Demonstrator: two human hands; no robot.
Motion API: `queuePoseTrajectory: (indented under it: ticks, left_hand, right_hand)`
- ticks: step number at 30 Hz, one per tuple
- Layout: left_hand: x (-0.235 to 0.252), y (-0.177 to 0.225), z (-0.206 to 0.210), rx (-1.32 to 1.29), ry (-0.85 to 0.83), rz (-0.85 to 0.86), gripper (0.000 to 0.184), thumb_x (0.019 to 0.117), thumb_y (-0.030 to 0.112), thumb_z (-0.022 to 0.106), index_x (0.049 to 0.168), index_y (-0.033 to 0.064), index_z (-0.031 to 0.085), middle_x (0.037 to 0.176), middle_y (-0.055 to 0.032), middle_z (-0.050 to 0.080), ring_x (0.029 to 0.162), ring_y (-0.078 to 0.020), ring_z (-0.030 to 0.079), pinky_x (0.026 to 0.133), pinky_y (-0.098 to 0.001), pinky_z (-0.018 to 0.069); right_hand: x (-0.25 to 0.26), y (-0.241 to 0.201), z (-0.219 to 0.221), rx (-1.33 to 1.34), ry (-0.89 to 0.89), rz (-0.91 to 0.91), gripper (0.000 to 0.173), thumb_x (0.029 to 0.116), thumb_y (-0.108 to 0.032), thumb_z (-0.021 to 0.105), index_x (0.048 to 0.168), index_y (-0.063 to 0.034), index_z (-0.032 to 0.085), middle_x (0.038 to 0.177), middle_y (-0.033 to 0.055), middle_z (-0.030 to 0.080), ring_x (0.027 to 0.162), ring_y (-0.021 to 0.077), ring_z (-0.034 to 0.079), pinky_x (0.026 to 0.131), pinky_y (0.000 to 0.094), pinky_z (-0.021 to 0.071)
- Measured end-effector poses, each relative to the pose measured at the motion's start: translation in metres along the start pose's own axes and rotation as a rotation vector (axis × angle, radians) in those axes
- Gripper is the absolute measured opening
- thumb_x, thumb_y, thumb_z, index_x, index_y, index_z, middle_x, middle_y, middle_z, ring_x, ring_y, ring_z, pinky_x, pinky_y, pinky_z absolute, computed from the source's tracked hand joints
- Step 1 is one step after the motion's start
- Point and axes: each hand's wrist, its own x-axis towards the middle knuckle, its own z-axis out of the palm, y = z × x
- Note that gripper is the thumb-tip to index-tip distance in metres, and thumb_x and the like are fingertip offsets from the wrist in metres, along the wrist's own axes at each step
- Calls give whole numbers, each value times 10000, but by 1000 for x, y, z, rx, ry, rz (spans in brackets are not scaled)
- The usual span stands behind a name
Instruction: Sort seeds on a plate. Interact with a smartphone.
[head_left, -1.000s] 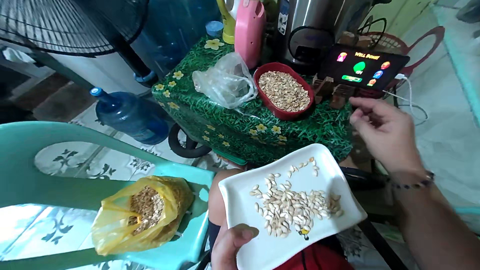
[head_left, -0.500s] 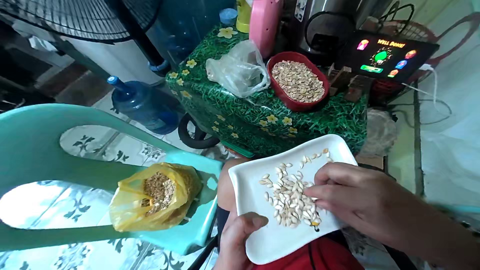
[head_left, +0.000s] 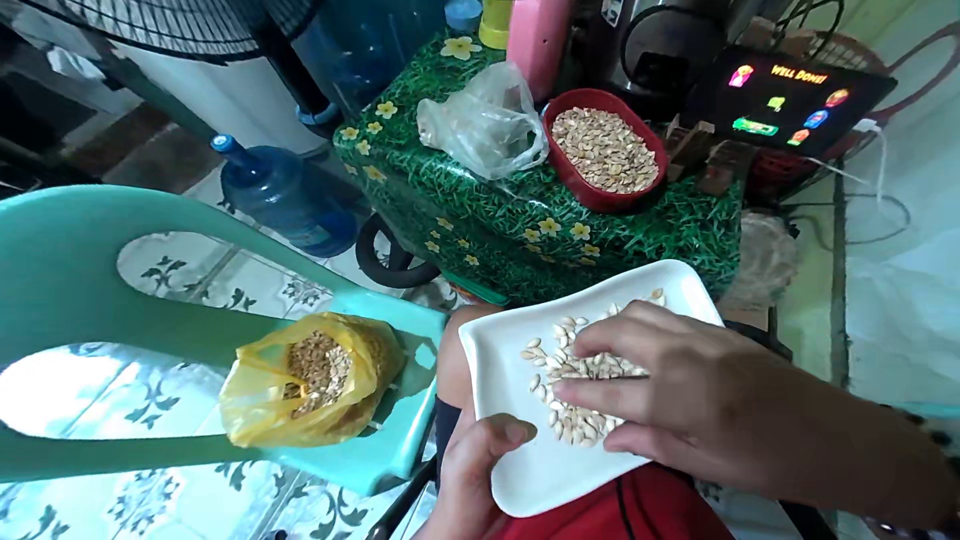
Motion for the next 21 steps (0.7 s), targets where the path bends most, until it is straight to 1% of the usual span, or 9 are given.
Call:
queuePoseTrajectory:
  ticks: [1,4,6,9,11,13,17,19,21]
  left_hand:
    - [0,0,0,1,1,2,359,814,63,645,1169,98,597,972,-59,762,888,-144,750,799,-352,626]
    - [-2,1,-1,3,13,1,366,814,68,654,1173,106,598,975,-55,762,887,-143,751,801,-351,626]
    - [-3,2,-1,0,29,-2,359,809,73,662,1163,109,610,966,-57,763,880,-145,752,797,-350,627]
    - [-2,2,-3,-4,15,2,347,815,82,667,1158,116,630,973,-54,765,887,-142,751,804,-346,626]
    - [-1,2,-3,-12,1,3,342,819,77,665,1157,117,628,977,-51,765,892,-136,750,808,-342,624]
    - [-1,1,-2,-24,-13,0,355,824,74,665,1174,121,620,989,-51,764,907,-139,750,818,-344,623]
    - [-1,0,0,-9,-46,-3,368,832,70,643,1193,132,608,993,-44,764,904,-133,749,820,-334,621]
    - [-2,0,-1,-7,-65,1,368,836,74,648,1197,133,611,996,-39,765,910,-125,748,824,-328,620]
    - [-2,0,-1,-9,-71,1,362,839,80,654,1196,133,619,998,-39,766,915,-122,747,830,-328,619]
  right_hand:
    - [1,-1,3,-23,-3,-2,284,1016,-336,562,1217,-243,739,1196,58,676,983,226,646,745,373,549]
    - [-3,7,5,13,83,12,218,1020,-169,542,1043,-150,758,1008,41,683,862,159,634,692,290,532]
    - [-8,15,2,42,131,30,223,1010,-132,538,1010,-127,761,948,24,680,846,117,632,699,245,525]
    - [-13,21,-4,71,190,58,217,1004,-144,572,1005,-126,789,935,4,696,869,73,646,736,204,538]
    - [-11,21,-9,42,208,70,226,1016,-198,582,1021,-145,802,964,-8,703,917,77,644,765,219,538]
    - [-6,19,-12,-31,198,72,254,1014,-209,563,1083,-180,805,988,-15,687,934,106,626,750,247,526]
    - [9,13,-1,-162,138,53,320,967,-80,555,1133,-206,797,934,33,644,859,200,607,647,317,502]
    - [13,9,3,-174,46,55,411,942,-38,547,1203,-268,766,973,43,631,877,220,605,661,352,509]
    - [14,6,3,-138,27,49,478,923,-26,539,1253,-305,743,1003,33,633,896,208,609,681,354,517]
